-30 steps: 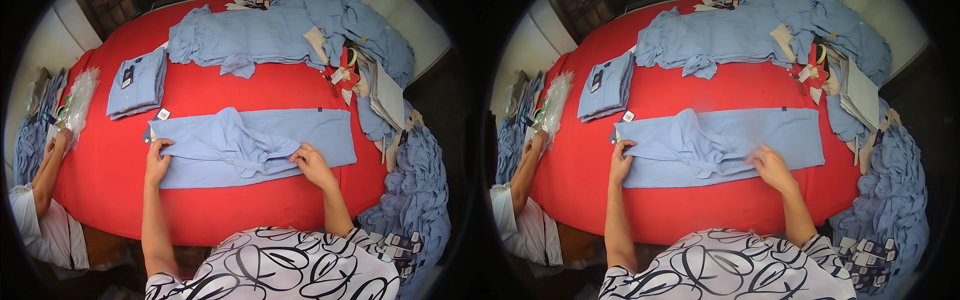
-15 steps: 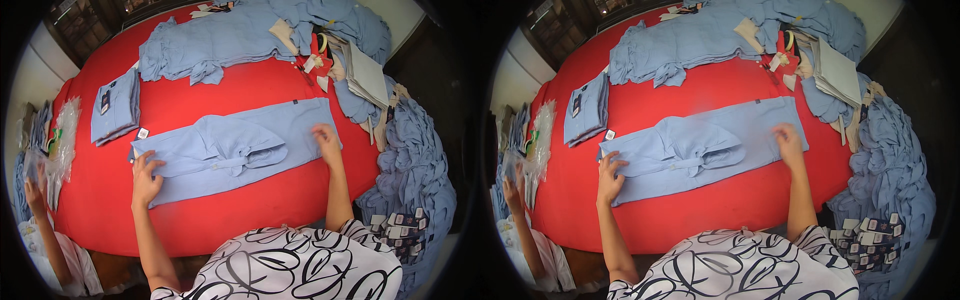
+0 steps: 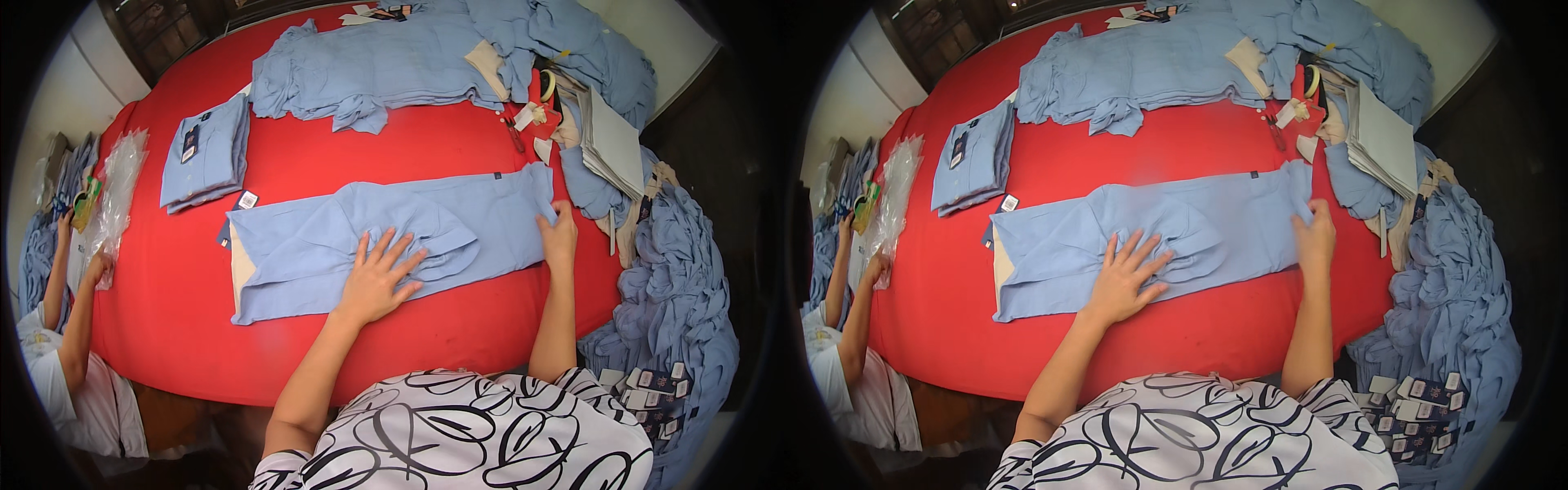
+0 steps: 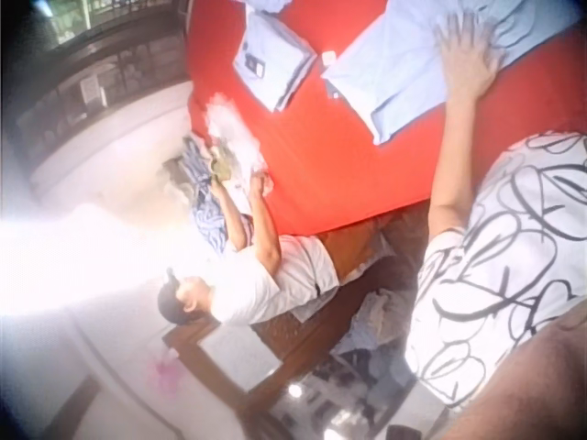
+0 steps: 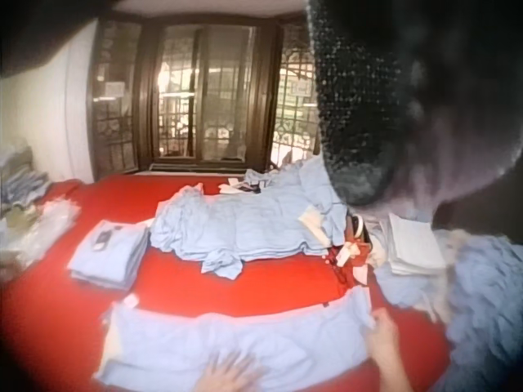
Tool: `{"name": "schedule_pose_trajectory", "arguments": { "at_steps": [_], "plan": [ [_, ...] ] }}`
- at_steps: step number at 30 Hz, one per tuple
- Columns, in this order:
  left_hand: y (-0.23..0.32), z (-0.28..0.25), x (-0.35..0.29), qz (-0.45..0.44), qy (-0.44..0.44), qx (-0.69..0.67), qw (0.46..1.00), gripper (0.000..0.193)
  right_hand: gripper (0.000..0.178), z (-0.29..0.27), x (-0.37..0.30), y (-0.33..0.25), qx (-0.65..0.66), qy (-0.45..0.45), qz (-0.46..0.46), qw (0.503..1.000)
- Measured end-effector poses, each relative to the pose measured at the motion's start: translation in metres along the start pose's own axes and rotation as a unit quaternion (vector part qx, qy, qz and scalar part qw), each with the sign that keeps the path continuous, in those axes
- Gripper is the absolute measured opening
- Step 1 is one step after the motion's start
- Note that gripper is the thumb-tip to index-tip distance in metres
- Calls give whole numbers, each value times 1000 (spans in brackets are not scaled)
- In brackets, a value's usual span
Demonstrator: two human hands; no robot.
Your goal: The person folds several blue shirts on a large red surface by hand, using a white rectangular cardboard insert for each garment.
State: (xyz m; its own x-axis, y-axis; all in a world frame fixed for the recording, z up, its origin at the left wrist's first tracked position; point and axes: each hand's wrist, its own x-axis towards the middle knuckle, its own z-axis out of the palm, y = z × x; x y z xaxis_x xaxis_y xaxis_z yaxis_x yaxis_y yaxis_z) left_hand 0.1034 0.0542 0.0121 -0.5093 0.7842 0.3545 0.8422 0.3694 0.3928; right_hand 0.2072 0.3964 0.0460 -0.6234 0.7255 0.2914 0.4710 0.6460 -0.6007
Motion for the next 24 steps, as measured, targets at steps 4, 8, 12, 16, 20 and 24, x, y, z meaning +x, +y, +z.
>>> {"name": "schedule_pose_trajectory", "arguments": {
  "at_steps": [4,8,12,16,20,24],
  "plan": [
    [-10,-5,-11,-61,98,-42,992,33,31,17,-50,-109,64,-83,-166,981],
    [-22,-3,-22,-99,147,-50,983,26,47,59,-106,-134,113,-266,-266,920],
    [-28,-6,-27,-119,210,-88,966,25,51,48,-104,-138,262,-351,-22,899],
    [-5,-19,-16,-197,217,-134,947,22,49,51,-62,-64,91,-175,-76,977],
    [9,-11,12,-253,172,-71,949,22,47,65,-55,-35,57,-176,-29,982],
    [-2,-9,33,-137,142,19,980,23,38,69,-54,-38,56,-193,-6,980]
  ]
}}
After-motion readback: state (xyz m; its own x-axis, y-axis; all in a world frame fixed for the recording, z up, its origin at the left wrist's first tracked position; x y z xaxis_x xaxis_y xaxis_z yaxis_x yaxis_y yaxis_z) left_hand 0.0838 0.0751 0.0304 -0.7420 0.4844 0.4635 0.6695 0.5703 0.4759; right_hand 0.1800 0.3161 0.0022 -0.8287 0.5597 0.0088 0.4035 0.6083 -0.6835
